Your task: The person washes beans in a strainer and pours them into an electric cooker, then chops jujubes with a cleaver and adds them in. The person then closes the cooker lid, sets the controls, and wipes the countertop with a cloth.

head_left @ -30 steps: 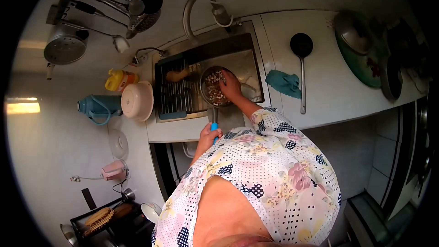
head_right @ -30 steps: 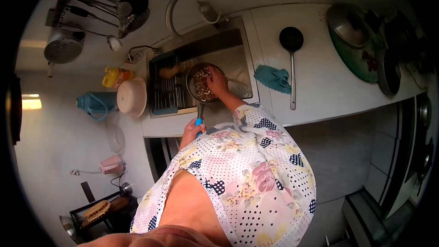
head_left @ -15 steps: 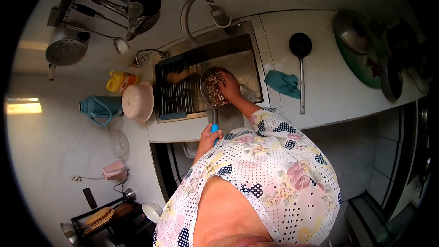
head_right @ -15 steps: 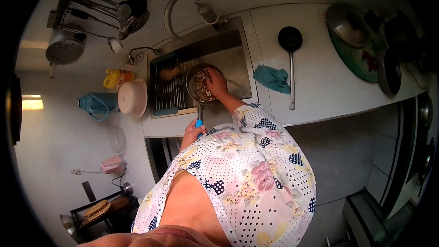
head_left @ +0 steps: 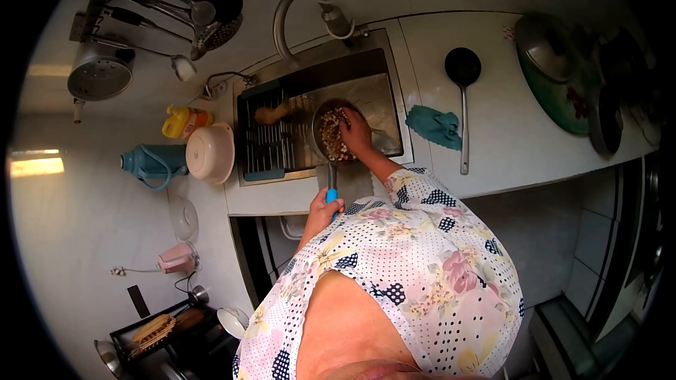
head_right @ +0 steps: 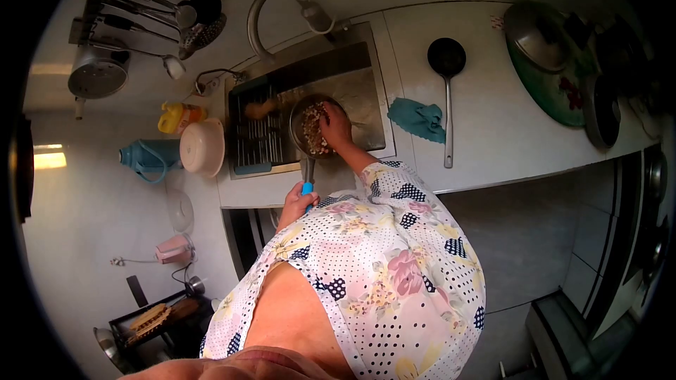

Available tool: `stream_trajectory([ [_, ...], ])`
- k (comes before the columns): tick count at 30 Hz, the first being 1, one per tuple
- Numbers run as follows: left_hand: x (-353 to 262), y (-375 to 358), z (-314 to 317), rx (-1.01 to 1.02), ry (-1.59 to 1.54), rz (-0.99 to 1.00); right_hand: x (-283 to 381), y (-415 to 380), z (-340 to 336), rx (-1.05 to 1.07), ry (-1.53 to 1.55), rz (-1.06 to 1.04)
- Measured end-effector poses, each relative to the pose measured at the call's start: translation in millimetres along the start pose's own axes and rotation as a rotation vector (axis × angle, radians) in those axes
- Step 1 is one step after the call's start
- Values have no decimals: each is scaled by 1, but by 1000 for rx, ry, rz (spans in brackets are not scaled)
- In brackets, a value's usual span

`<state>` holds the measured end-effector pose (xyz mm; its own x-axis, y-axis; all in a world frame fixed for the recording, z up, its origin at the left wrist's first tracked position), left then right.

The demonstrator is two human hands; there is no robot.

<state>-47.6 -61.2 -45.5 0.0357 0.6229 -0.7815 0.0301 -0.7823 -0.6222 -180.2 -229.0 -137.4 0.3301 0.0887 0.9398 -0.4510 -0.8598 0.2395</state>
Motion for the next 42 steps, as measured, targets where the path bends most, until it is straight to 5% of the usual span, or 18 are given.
stream_trajectory([
  [42, -14, 13, -5, 10, 58, 13, 4, 11, -12, -203, 72, 62],
])
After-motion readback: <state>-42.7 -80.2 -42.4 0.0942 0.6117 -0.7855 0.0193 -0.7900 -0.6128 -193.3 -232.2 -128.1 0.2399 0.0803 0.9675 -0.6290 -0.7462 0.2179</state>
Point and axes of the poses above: each hand's wrist, its own y-axis towards the middle knuckle, its own z-axis out of the palm, x = y × z, the point moved 10 cm from there along y, towards the middle knuckle, and after that the axes turned 11 degrees about -x, right-handed, at the moved point
